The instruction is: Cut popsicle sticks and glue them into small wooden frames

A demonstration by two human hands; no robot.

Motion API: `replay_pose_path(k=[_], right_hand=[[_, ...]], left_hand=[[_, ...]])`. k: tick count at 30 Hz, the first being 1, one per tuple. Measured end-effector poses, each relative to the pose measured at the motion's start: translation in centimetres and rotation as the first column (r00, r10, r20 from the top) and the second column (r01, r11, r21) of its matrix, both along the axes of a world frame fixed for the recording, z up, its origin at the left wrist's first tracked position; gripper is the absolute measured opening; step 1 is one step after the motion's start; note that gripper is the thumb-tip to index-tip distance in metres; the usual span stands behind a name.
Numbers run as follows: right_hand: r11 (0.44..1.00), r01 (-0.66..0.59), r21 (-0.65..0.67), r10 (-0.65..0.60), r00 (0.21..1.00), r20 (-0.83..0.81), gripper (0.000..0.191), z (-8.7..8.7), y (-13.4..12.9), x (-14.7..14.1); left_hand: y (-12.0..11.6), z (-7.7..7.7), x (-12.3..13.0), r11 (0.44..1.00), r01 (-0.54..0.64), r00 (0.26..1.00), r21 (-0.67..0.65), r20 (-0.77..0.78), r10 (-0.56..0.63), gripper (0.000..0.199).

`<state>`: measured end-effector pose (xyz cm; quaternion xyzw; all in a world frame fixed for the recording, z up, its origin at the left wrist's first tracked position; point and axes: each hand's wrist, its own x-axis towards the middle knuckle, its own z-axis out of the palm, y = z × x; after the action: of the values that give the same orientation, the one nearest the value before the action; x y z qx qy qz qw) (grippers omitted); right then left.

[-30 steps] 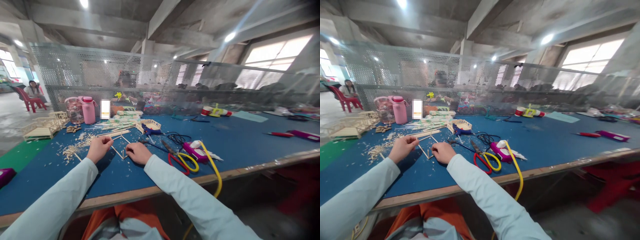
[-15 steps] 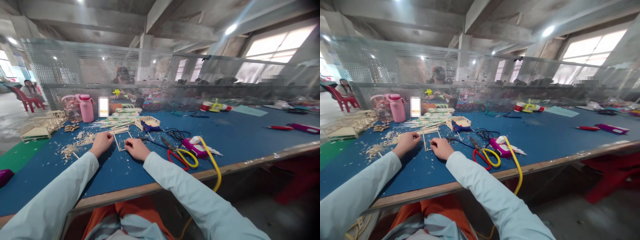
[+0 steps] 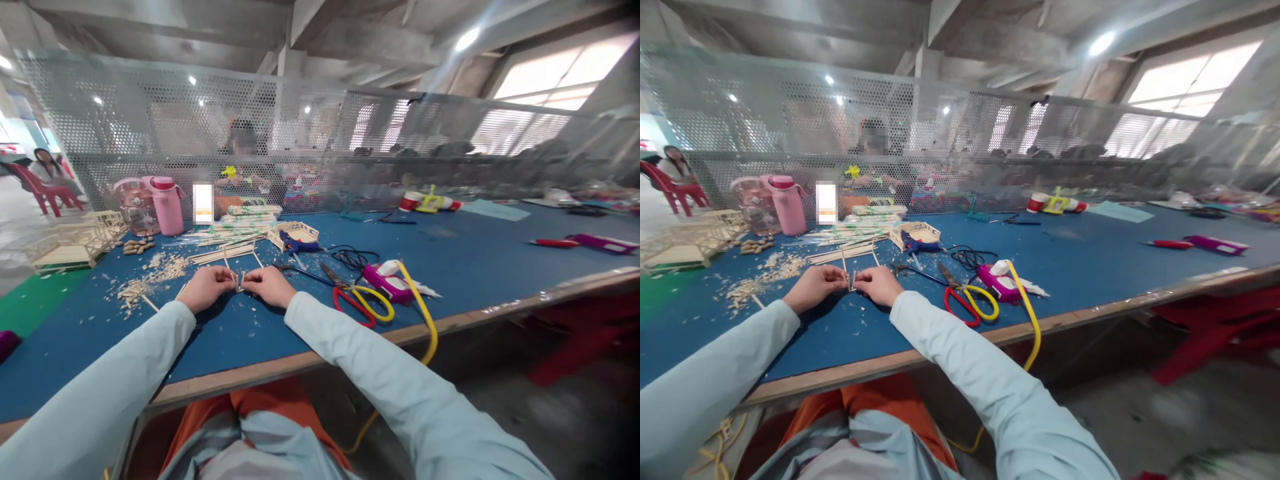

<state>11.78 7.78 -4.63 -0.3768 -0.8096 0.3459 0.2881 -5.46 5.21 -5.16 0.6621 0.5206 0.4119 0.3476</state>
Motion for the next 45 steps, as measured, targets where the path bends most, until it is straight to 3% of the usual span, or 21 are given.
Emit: replay_pose_path(k=[6,15,21,31,45], right_hand=[[0.998,0.022,0.055,-0.023,1.000,0.021,0.015,-0.4,0.3,-0.1],[0.992,0.032,0.123,-0.039,0.998,0.057,0.014,-0.6,0.4,-0.3],[0.990,0.031,0.140,-0.042,0.996,0.074,0.013,-0.7,0.4,-0.2],[0.989,0.034,0.146,-0.046,0.996,0.079,0.015,-0.7,0.4,-0.2],[0.986,0.045,0.158,-0.061,0.993,0.098,0.015,-0.6,0.2,-0.1]], left_hand=[[0.1,-0.4,-0.1,1.000,-0.012,0.998,0.013,-0.063,0.013,0.032],[-1.2,1.1,0.5,0.994,-0.009,0.971,0.113,-0.235,0.035,0.023],[-1.3,1.2,0.4,0.990,0.007,0.956,0.144,-0.291,0.036,0.033],[-0.9,1.2,0.3,0.997,0.032,0.959,0.076,-0.284,-0.009,0.029],[-0.9,1.1,0.3,0.997,0.018,0.961,0.080,-0.278,0.005,0.027]])
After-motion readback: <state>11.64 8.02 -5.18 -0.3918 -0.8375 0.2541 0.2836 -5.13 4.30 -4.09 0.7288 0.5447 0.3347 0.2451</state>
